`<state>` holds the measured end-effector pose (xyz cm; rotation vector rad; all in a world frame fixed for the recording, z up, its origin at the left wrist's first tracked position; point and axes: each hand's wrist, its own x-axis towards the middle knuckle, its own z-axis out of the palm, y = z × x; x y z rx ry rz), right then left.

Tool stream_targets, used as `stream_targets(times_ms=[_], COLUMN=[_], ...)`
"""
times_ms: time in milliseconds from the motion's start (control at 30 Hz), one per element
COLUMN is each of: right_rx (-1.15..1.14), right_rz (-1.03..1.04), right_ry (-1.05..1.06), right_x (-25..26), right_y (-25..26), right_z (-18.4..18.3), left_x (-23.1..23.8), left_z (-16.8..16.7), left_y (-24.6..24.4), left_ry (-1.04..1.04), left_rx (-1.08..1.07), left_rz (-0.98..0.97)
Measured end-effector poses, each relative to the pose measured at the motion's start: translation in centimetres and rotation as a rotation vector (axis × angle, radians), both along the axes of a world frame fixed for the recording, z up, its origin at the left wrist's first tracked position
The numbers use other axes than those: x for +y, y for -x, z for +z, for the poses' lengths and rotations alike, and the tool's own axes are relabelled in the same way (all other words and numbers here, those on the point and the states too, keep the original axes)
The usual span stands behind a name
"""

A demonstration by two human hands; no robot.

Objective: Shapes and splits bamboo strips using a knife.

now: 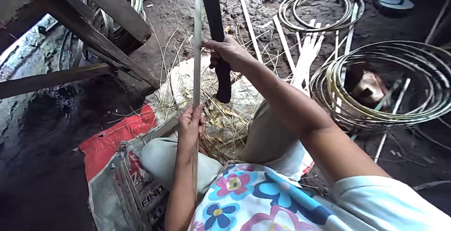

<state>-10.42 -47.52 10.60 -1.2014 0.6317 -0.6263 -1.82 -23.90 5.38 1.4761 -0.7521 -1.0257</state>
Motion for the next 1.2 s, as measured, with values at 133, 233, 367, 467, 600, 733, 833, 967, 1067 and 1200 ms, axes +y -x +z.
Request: stream_targets(times_ms=[133,233,367,467,600,733,833,967,1067,1200], right_rx=[0.087,0.132,0.3,0.534,0.752,0.722,0.722,0.759,0.865,0.857], right_rz=[-0.046,-0.165,-0.247,-0.163,-0.053,-0.176,-0.216,-0.24,-0.248,-0.287], right_ry=[0.038,0.086,0.268,0.573,0.928,1.207,1.26,1.186,0.934,0.983], right_x=[-1.0,-2.1,-2.4,-0.1,5.3,9.0,8.7,7.3,3.2,2.4], right_y=[1.3,2.2,3.0,2.9,1.5,0.9,0.5,-0.1,-1.0,-1.4], right_z=[-0.5,-0.8,-0.8,-0.7,-2.2,-6.5,-7.0,-5.8,-1.9,-1.2], left_x=[0.7,2.7,2.2,-0.3,-4.1,-5.8,-6.0,-5.0,-2.0,-1.0], left_z=[-0.6,-2.4,-2.8,-1.6,-0.5,0.6,0.9,0.8,-0.5,-1.4], left_y=[0.0,0.3,0.8,0.4,-0.4,-0.5,-0.1,0.3,1.6,0.9], left_ry=[-0.094,-0.153,-0.141,-0.151,-0.135,-0.082,-0.063,-0.084,-0.093,-0.067], left_rx=[0.031,0.101,0.092,0.014,-0.117,-0.229,-0.297,-0.419,-0.367,-0.335], left_rz=[-0.156,-0.18,-0.076,-0.006,0.057,0.091,0.124,0.108,0.045,0.074])
